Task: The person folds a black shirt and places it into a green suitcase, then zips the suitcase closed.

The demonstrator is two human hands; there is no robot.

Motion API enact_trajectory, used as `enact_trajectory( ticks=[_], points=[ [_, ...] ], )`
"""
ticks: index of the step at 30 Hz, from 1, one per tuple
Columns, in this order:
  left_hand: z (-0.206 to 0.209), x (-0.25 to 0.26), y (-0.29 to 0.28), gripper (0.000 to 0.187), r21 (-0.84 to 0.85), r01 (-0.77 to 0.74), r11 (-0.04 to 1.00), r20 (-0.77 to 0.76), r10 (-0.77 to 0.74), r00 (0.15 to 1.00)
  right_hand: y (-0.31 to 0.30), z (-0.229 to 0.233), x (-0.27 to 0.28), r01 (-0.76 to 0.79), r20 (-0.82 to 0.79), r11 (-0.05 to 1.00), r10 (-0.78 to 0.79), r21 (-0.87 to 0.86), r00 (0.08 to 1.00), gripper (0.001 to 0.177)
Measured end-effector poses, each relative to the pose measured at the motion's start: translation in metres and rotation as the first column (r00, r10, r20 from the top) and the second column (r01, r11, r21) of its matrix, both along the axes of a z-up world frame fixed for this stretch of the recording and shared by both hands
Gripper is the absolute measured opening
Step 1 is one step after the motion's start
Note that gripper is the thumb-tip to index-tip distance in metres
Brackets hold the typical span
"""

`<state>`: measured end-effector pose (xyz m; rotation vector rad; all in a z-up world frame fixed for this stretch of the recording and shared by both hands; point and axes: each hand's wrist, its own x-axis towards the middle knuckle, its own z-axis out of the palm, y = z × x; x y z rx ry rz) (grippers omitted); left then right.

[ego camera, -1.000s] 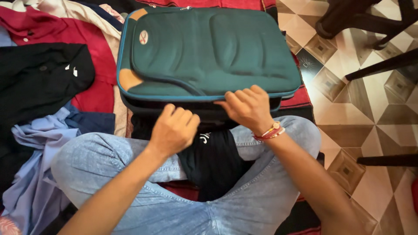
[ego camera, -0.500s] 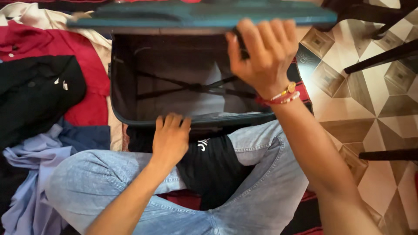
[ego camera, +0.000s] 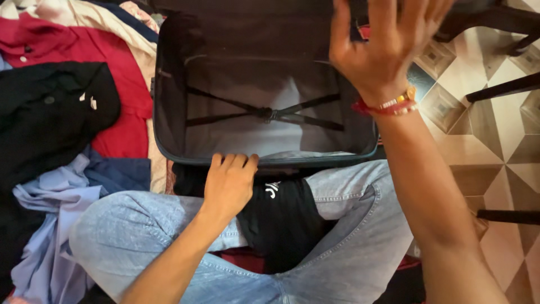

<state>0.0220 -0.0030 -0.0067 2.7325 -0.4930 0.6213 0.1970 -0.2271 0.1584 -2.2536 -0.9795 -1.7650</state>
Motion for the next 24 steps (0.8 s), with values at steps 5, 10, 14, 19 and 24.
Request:
enact_trajectory(
  ticks=[5,10,14,19,24],
  points=[
    [0.039,-0.016,0.003,0.011,-0.074,0.049,0.996,0.057,-0.044,0.997,0.006,-0.045,-0.08,-0.322,-0.413,0.936,0.238,-0.145,0.879,0.019],
    [0.073,-0.037,-0.002,0.013,-0.137,0.298,0.945,0.142,-0.279,0.95,0.01,-0.115,-0.122,-0.335,-0.721,0.927,0.117,-0.167,0.683,0.015],
    [0.083,-0.03,0.007,0.028,0.036,0.267,0.963,-0.068,-0.264,0.962,0.006,-0.133,-0.128,-0.31,-0.778,0.937,0.075,-0.159,0.624,0.018],
    [0.051,-0.007,0.041,0.019,0.436,0.164,0.885,-0.139,-0.113,0.984,0.016,-0.137,-0.136,-0.259,-0.76,0.951,0.042,-0.168,0.649,0.018],
    [0.018,0.003,0.053,0.015,0.389,0.081,0.918,-0.015,-0.081,0.997,0.022,-0.139,-0.138,-0.219,-0.738,0.946,-0.029,-0.238,0.675,0.013]
  ],
)
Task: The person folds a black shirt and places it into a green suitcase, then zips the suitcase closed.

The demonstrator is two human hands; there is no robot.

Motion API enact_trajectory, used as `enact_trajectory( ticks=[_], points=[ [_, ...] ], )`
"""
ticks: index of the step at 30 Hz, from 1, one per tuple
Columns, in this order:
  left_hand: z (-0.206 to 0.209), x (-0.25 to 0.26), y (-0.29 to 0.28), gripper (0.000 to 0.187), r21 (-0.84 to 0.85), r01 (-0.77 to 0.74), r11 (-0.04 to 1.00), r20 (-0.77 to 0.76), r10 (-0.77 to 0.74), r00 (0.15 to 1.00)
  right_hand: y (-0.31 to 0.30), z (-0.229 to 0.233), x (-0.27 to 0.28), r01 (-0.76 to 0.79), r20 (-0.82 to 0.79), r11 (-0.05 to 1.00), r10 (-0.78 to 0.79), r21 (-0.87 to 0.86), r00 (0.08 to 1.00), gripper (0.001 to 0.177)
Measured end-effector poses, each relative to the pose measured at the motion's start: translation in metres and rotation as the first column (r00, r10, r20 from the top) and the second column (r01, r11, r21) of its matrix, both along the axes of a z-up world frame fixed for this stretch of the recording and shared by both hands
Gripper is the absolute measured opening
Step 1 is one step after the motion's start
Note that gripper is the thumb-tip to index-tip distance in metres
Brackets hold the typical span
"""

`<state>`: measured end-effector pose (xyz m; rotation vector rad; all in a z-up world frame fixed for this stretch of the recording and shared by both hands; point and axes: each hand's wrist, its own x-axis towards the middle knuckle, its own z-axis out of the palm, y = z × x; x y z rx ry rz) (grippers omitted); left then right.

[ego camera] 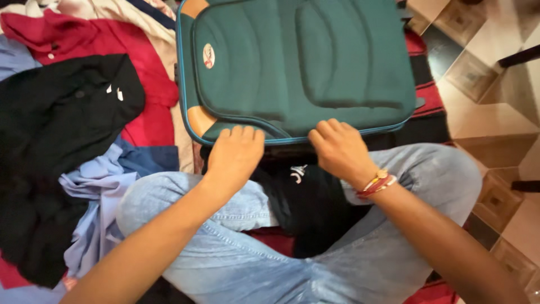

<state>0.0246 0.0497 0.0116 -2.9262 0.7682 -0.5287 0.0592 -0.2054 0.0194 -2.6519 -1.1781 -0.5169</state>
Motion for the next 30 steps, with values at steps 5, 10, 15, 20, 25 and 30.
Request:
enact_trajectory(
  ticks=[5,10,15,20,25,30],
  points=[
    [0.003,-0.016,-0.003,0.008,0.008,-0.037,0.999,-0.098,0.038,0.994,-0.006,-0.004,-0.007,-0.047,0.006,0.998,0.047,-0.03,0.999,0.019],
    [0.051,-0.04,0.061,0.034,-0.233,-0.274,0.933,-0.218,0.225,0.95,-0.013,-0.011,-0.013,-0.011,0.044,0.999,0.009,0.044,0.999,0.012],
    [0.059,-0.093,0.169,0.028,-0.383,-0.639,0.667,-0.407,0.5,0.765,-0.006,0.002,-0.035,-0.016,0.05,0.991,0.009,0.135,0.999,0.019],
    [-0.025,-0.107,0.254,0.021,-0.474,-0.674,0.567,-0.27,0.635,0.724,0.006,0.009,-0.042,-0.02,0.018,0.986,0.017,0.168,1.0,0.017],
    [-0.059,-0.095,0.305,0.048,-0.309,-0.73,0.61,0.175,0.791,0.587,0.019,0.014,-0.046,-0.009,-0.009,0.989,0.01,0.148,1.0,0.02],
    [-0.061,-0.087,0.33,0.038,-0.241,-0.802,0.547,0.16,0.837,0.523,0.025,0.027,-0.06,-0.006,-0.053,0.955,0.023,0.297,0.998,0.019]
  ],
)
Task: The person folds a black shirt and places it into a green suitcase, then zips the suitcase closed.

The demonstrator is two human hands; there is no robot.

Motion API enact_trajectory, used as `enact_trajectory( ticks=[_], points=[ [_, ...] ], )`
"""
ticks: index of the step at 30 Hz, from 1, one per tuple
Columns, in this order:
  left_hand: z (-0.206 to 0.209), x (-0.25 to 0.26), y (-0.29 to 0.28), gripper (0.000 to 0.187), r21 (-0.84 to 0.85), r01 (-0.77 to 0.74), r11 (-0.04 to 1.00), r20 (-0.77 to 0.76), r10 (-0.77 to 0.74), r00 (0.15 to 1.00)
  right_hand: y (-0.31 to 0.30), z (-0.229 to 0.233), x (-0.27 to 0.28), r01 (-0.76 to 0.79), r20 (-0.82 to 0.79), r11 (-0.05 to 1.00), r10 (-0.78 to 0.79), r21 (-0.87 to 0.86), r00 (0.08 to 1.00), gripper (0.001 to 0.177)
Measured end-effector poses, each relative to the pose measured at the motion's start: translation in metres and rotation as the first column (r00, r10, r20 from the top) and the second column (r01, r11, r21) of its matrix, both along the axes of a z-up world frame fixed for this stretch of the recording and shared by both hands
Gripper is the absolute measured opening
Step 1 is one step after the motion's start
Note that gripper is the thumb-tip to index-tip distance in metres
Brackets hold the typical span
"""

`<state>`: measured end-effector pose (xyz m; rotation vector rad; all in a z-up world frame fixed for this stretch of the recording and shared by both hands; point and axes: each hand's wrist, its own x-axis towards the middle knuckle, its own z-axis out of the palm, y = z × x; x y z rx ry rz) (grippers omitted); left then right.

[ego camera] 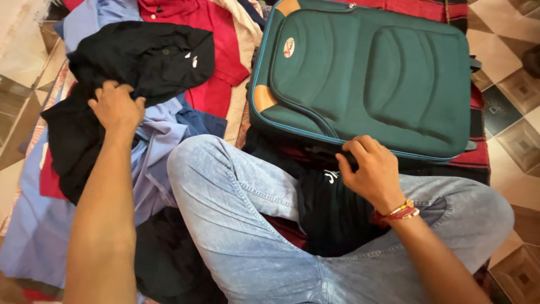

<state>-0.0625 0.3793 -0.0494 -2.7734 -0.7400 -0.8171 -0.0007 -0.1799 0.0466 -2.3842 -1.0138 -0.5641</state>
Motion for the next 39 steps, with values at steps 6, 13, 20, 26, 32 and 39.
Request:
enact_trajectory(
  ticks=[6,13,20,26,32,39],
  points=[
    [0.013,0.021,-0.021,0.013,-0.102,0.248,0.964,0.343,-0.2,0.918,-0.005,0.016,-0.025,0.005,-0.066,0.978,0.009,0.207,0.998,0.015],
    [0.158,0.047,-0.117,0.006,0.048,0.665,0.746,0.481,-0.601,0.639,-0.009,-0.008,-0.002,0.157,-0.468,0.931,0.017,0.33,0.883,0.012],
    [0.227,0.058,-0.291,0.008,-0.092,0.891,0.444,0.521,-0.741,0.423,0.019,0.017,0.026,0.211,-0.724,0.706,0.69,0.677,0.013,0.058],
    [0.205,0.017,-0.398,0.021,-0.326,0.803,0.499,0.309,-0.747,0.589,0.034,0.057,0.059,0.406,-0.43,0.332,0.885,0.852,0.178,0.045],
    [0.158,0.007,-0.389,0.026,-0.308,0.446,0.84,-0.206,-0.516,0.831,0.019,0.06,0.124,0.033,-0.182,0.233,0.659,0.972,0.73,0.016],
    [0.096,-0.015,-0.406,0.031,-0.57,0.448,0.688,-0.205,-0.648,0.734,-0.023,-0.007,0.22,0.506,-0.549,0.235,0.508,0.83,0.664,0.034]
  ],
)
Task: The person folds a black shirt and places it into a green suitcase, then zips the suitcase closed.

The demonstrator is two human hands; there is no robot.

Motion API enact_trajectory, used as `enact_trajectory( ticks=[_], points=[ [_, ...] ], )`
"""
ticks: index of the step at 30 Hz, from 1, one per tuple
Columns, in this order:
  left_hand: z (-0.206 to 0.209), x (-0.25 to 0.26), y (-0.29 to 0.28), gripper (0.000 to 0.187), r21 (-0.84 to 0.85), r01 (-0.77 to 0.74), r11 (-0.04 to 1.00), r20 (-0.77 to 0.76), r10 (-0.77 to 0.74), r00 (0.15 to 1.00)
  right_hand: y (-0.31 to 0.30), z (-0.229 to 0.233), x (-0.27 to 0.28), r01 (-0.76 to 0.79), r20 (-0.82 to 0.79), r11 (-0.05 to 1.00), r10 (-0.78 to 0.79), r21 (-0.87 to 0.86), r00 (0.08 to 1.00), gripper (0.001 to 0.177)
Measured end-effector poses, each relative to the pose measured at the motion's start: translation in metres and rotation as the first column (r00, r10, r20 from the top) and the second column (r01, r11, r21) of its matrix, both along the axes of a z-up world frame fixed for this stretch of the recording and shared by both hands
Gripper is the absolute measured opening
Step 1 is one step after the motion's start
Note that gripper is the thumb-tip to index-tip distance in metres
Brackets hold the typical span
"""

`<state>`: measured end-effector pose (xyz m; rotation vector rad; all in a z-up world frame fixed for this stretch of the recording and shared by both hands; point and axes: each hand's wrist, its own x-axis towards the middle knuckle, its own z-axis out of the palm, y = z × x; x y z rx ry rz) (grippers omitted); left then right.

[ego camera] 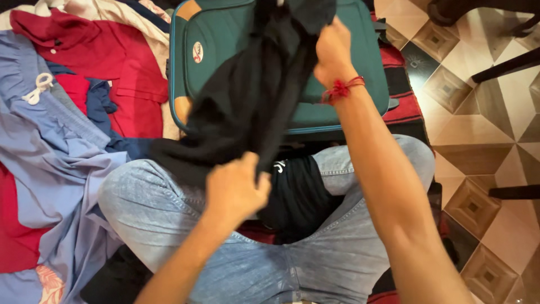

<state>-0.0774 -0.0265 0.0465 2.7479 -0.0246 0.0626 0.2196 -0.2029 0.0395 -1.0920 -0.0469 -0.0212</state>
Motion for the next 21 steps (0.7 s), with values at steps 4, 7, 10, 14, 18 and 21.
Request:
enact_trajectory(
  ticks=[4,7,10,14,18,21],
  points=[
    [-0.02,-0.016,-0.052,0.042,-0.483,0.169,0.859,0.085,-0.146,0.986,-0.026,-0.063,0.02,0.073,-0.013,0.897,-0.087,-0.435,0.996,0.037],
    [-0.026,-0.024,-0.084,0.06,-0.605,0.224,0.764,0.173,-0.148,0.974,-0.034,-0.06,0.001,0.245,0.261,0.745,-0.098,-0.62,0.96,0.04],
    [-0.023,-0.027,-0.083,0.055,-0.608,0.275,0.745,0.225,-0.17,0.959,-0.045,-0.022,-0.039,0.54,0.557,0.441,-0.105,-0.717,0.824,0.058],
    [-0.015,-0.013,-0.047,0.033,-0.418,0.038,0.908,0.411,0.151,0.899,-0.052,0.004,-0.115,0.523,0.503,0.268,-0.144,-0.809,0.852,0.061],
    [-0.018,0.012,-0.002,0.051,-0.223,-0.134,0.966,0.546,0.237,0.804,-0.048,-0.013,-0.165,0.39,0.367,0.188,-0.143,-0.902,0.919,0.048],
    [-0.043,0.026,0.014,0.022,-0.319,-0.088,0.944,0.447,0.232,0.864,-0.045,-0.035,-0.176,0.502,0.504,0.303,-0.079,-0.81,0.86,0.029]
  ],
)
